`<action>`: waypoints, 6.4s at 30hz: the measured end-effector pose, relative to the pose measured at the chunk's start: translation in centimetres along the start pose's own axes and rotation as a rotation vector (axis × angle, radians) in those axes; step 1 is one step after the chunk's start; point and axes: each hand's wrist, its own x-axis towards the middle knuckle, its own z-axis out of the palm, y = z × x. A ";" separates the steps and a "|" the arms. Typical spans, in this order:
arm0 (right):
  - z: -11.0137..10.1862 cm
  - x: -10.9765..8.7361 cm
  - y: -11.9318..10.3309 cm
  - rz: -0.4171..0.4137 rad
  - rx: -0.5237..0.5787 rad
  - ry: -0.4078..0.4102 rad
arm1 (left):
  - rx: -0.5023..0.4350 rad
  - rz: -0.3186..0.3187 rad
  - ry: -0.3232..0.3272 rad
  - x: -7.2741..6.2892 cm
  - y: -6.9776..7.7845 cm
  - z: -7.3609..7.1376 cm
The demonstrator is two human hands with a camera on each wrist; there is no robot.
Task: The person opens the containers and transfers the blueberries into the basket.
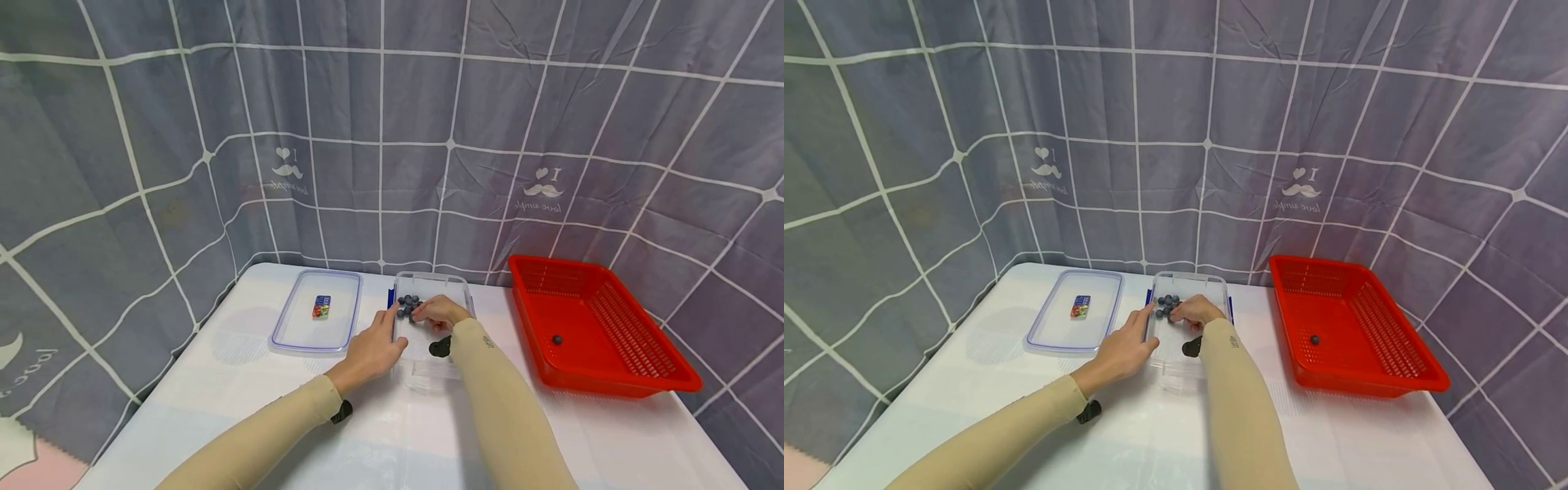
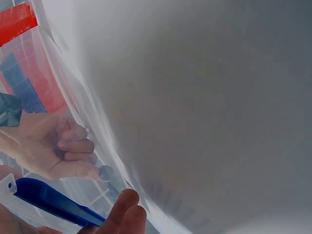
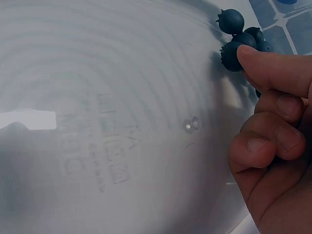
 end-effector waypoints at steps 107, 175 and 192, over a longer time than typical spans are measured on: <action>-21.0 -11.2 3.6 -0.178 -0.092 0.176 | 0.052 0.080 0.107 -1.5 -0.2 -0.2; -25.5 -11.6 13.7 0.138 -0.056 0.232 | -0.081 0.044 0.002 -1.5 -0.3 -0.5; -25.0 -10.7 12.7 -0.011 -0.052 0.269 | -0.058 0.072 0.007 -1.6 -0.1 -0.5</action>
